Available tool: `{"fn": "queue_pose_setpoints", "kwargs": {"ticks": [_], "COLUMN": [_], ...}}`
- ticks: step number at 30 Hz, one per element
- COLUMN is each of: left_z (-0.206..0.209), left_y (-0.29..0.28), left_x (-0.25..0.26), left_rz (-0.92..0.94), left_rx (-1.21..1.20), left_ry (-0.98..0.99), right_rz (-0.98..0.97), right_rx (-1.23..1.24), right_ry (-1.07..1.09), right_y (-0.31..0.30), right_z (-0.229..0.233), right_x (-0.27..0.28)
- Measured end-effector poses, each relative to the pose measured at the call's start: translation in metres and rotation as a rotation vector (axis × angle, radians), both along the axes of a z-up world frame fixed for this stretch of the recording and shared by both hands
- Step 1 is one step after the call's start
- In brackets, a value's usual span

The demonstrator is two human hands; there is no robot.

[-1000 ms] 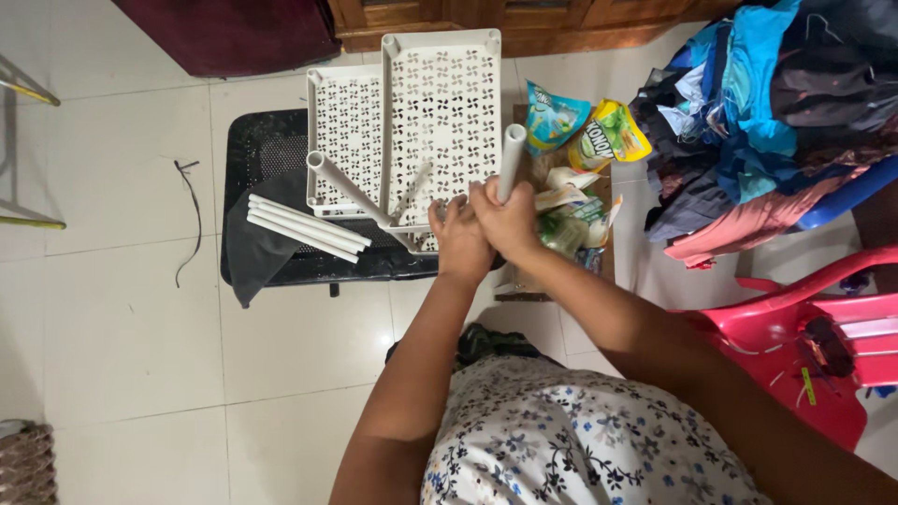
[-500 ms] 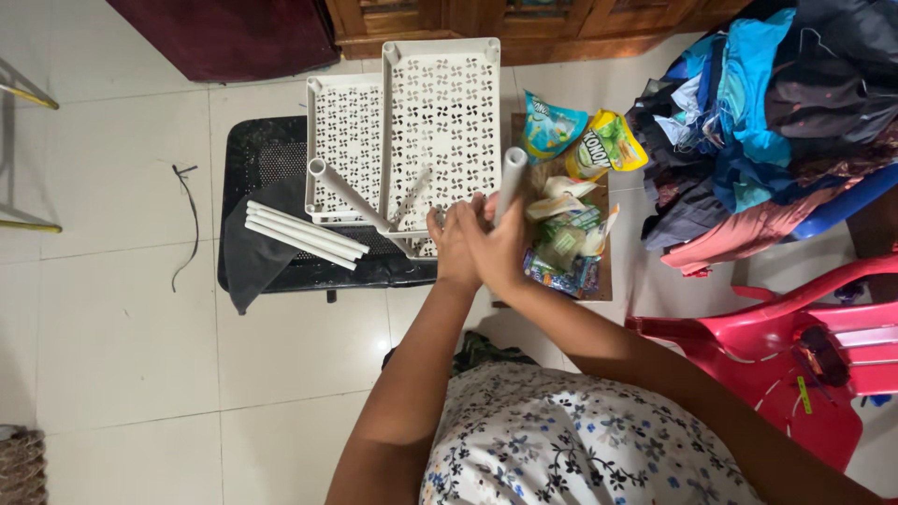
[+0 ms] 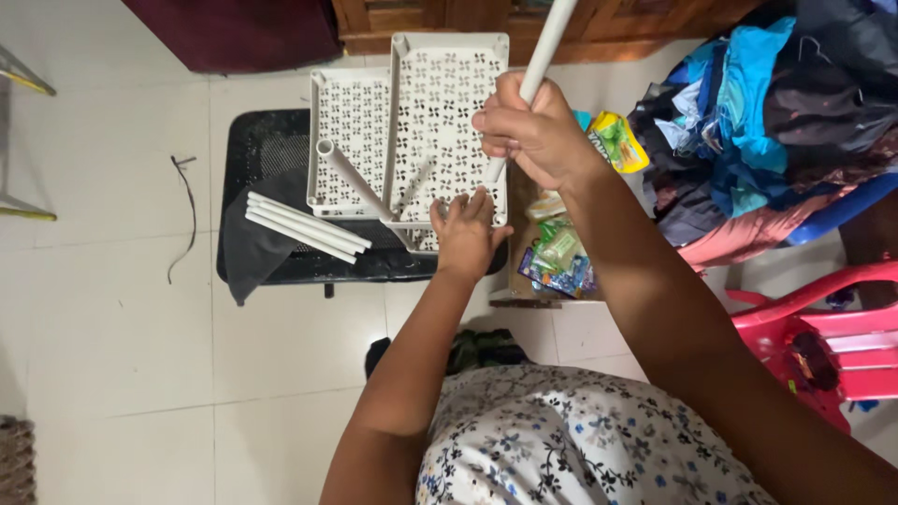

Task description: The person assembles a white plastic shelving unit by inserting white cylindrical poles into the corners of perforated trays. They handle multiple trays and poles, stacking the trays and inserting the poles one by one to form the structure.

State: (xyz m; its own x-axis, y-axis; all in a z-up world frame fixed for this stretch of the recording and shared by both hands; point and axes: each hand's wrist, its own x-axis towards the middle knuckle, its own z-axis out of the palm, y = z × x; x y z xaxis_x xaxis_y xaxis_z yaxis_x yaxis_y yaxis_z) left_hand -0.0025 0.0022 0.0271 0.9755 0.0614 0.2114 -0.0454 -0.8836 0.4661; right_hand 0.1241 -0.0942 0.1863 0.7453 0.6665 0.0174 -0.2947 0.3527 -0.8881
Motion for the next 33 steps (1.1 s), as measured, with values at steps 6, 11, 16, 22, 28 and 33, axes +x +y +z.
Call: {"fn": "queue_pose_setpoints", "kwargs": {"ticks": [6,11,16,22,28,33], "left_z": [0.023,-0.001,-0.046,-0.106,-0.194,-0.23], "left_y": [0.029,0.073,0.161,0.262,0.311,0.319], "left_x": [-0.021,-0.072,-0.116,-0.134,-0.133,-0.129], "left_rz": [-0.089,0.042,0.362,0.698,0.606,0.537], "left_rx": [-0.11,-0.189,-0.288,-0.767,-1.171,-1.273], "left_ry": [-0.314,-0.344,-0.08,0.17,0.185,0.183], "right_rz": [-0.11,0.214,0.554,0.359,0.071,-0.002], "right_rx": [-0.083,-0.18,-0.729,-0.992,-1.044,-1.135], "right_ry": [-0.081,-0.343,-0.404,-0.472,-0.839,-0.7], "right_y": [0.025,0.043,0.098,0.181,0.238,0.27], "right_z": [-0.02,-0.037,-0.059,-0.186,-0.312,-0.333], "right_x": [-0.044,-0.088,-0.123,-0.126,-0.113,-0.115]}}
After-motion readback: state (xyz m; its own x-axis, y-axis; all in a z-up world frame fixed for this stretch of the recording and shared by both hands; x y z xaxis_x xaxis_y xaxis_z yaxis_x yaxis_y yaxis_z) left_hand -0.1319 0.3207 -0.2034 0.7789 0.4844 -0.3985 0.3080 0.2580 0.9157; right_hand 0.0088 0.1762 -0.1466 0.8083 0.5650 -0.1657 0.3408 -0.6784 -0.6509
